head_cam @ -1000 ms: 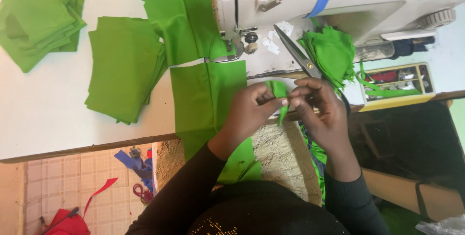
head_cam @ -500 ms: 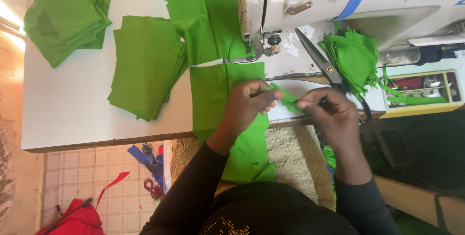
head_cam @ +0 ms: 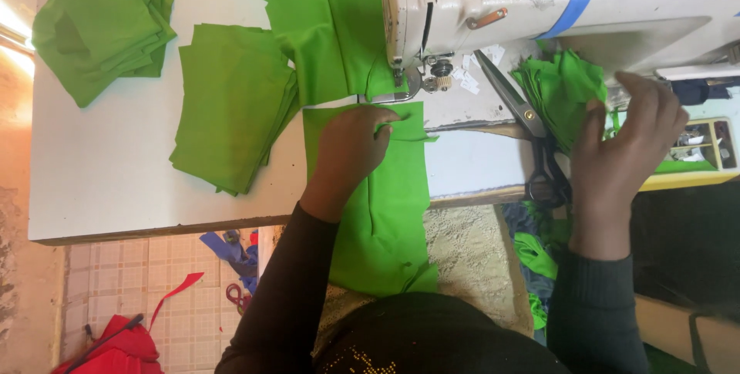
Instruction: Trimming threads and aligning small green fabric pieces at a sewing workstation
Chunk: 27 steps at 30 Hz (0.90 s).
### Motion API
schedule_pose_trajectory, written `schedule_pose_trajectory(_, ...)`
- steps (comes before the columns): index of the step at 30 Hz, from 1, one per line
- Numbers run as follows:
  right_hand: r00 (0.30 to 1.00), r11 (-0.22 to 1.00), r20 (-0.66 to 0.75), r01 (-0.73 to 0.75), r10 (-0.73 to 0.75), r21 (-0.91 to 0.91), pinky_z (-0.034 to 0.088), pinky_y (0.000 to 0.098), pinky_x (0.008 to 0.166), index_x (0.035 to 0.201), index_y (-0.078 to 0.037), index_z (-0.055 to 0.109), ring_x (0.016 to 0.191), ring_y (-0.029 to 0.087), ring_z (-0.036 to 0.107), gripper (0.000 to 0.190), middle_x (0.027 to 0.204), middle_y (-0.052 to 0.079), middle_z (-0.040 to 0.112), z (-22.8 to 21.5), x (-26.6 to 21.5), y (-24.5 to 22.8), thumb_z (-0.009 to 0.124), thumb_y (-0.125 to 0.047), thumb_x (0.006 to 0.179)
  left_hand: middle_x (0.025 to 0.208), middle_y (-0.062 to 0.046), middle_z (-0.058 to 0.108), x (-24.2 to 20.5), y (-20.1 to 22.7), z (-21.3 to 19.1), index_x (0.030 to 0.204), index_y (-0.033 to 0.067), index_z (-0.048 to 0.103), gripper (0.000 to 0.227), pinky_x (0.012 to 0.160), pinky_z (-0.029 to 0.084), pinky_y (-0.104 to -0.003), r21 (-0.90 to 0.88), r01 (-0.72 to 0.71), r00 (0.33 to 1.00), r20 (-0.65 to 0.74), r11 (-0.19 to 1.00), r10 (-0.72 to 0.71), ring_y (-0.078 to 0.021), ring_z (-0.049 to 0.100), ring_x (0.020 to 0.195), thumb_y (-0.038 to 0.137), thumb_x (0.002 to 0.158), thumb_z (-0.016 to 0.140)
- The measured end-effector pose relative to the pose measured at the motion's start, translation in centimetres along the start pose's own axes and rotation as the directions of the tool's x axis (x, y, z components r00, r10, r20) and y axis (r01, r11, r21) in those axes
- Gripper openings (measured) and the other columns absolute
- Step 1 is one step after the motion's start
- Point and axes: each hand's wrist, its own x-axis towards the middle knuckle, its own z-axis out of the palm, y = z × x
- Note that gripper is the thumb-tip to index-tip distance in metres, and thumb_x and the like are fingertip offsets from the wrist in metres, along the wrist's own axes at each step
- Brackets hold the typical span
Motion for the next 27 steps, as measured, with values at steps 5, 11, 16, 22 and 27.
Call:
schedule_pose_trajectory(5, 0.997, 0.905, 0.074, -0.031, 0.000, 0.425, 0.045, 0.0547, 0.088, 0.109, 0.010, 0.065, 0.093, 0.052, 0.057, 0.009, 0.097, 0.029, 0.057, 3.4, -0.7, -6.6, 0.071, 0.010, 0.103, 0.103, -0.013, 0.076, 0.9, 1.1, -2.3, 0.119, 0.0115, 0.073, 0.023, 0.079, 0.062, -0.043, -0.037, 0.017, 0.994, 0.110, 0.999, -0.012, -0.0261, 0.076, 0.085, 0.014, 0.097, 0.067)
schedule_pose_trajectory(11, 0.938, 0.918, 0.307, 0.027, -0.161, 0.396, 0.055, 0.0467, 0.081, 0.117, -0.011, 0.076, 0.092, 0.038, 0.065, 0.020, 0.103, 0.012, 0.067, 7.8, -3.0, -10.6, 0.064, -0.018, 0.103, 0.087, -0.007, 0.073, 1.6, 0.0, -0.5, 0.109, 0.0152, 0.073, 0.018, 0.070, 0.060, -0.043, 0.036, 0.003, 0.998, -0.056, 0.999, -0.001, -0.0277, 0.074, 0.078, 0.020, 0.092, 0.076)
schedule_pose_trajectory(16, 0.965, 0.934, 0.229, 0.036, -0.125, 0.355, 0.056, 0.0444, 0.076, 0.108, -0.013, 0.078, 0.088, 0.035, 0.068, 0.014, 0.095, 0.010, 0.069, 8.4, -3.7, -11.3, 0.073, -0.014, 0.095, 0.081, -0.005, 0.070, 1.7, 0.1, 0.6, 0.104, 0.0157, 0.070, 0.022, 0.067, 0.057, -0.041, 0.070, 0.016, 0.980, -0.198, 0.997, -0.002, -0.0272, 0.071, 0.074, 0.023, 0.087, 0.080)
schedule_pose_trajectory(22, 0.951, 0.944, 0.270, 0.060, -0.153, 0.324, 0.057, 0.0418, 0.073, 0.108, -0.014, 0.077, 0.090, 0.032, 0.068, 0.015, 0.095, 0.008, 0.068, 8.1, -4.3, -11.6, 0.069, -0.011, 0.097, 0.101, -0.011, 0.062, 0.0, 2.6, 1.3, 0.122, 0.0115, 0.067, 0.031, 0.092, 0.052, -0.048, 0.145, -0.118, 0.949, -0.274, 0.982, 0.155, -0.0301, 0.063, 0.097, 0.025, 0.095, 0.074)
schedule_pose_trajectory(27, 0.945, 0.905, 0.274, 0.047, -0.177, 0.423, 0.056, 0.0466, 0.077, 0.105, -0.010, 0.077, 0.092, 0.036, 0.068, 0.012, 0.096, 0.012, 0.070, 6.7, -3.5, -10.1, 0.070, -0.010, 0.095, 0.115, -0.006, 0.057, -1.7, 0.8, 3.5, 0.133, 0.0210, 0.064, 0.044, 0.108, 0.040, -0.056, 0.281, -0.120, 0.915, -0.340, 0.952, 0.216, -0.0301, 0.059, 0.113, 0.041, 0.095, 0.071)
